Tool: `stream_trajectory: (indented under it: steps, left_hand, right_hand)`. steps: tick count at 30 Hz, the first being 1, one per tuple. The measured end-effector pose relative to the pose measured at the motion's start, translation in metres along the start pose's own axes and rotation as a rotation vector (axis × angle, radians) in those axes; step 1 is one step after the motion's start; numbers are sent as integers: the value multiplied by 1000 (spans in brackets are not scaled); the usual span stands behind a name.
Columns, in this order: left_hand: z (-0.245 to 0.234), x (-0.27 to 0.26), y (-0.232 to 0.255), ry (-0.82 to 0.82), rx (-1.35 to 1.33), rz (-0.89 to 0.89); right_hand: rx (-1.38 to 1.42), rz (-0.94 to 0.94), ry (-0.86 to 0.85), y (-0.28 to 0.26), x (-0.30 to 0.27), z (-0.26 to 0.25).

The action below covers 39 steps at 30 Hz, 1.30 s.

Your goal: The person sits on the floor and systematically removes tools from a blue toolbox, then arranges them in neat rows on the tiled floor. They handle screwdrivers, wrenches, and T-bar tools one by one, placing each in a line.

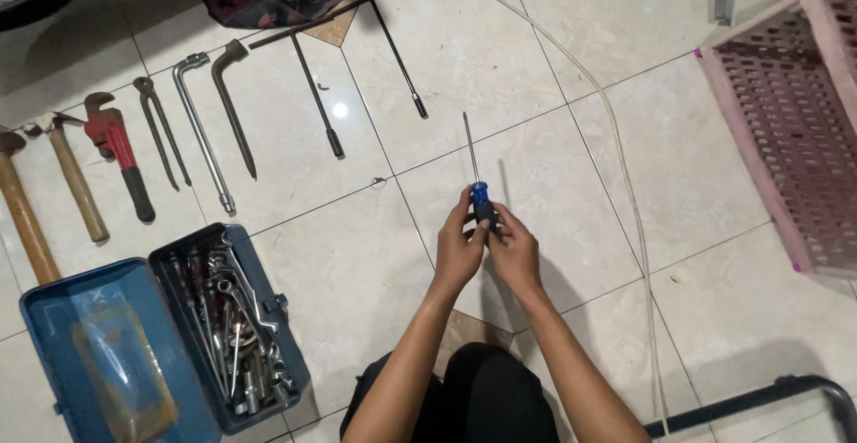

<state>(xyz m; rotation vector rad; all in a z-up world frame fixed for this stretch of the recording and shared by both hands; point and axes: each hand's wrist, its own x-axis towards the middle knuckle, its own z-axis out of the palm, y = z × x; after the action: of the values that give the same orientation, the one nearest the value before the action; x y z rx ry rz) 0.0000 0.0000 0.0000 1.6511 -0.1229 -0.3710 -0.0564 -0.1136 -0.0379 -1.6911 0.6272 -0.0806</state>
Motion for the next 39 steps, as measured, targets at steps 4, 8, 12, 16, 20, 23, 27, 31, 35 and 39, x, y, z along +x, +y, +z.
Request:
stream_trajectory:
  steps: [4,8,12,16,20,23,27,31,35,39]
  left_hand:
    - [1,46,5,0,50,39]
    - [3,94,1,25,66,51]
    - [4,136,-13,67,77,109]
    - [6,180,-30,66,103,46]
    - [12,224,-51,109,180,204]
    - [18,253,-67,104,225,225]
    - [20,286,-77,79,228,264]
    - [14,315,-81,2,74,86]
    - [14,338,-84,-7,90,63]
    - [12,359,-90,-38,150,-36]
  right_hand:
    - [-5,-5,20,-14,46,6]
    - [-87,-4,35,-28,94,14]
    - [-163,-31,42,-33,137,26]
    - [-184,-40,37,-35,180,37]
    - [-272,-70,70,-35,222,44]
    - [-348,-149,120,-32,247,46]
    - [-407,-321,197,-31,280,47]
    - [-543,-351,172,-27,314,50]
    - [-482,-434,180,-22,350,59]
    - [-459,-484,187,-20,384,69]
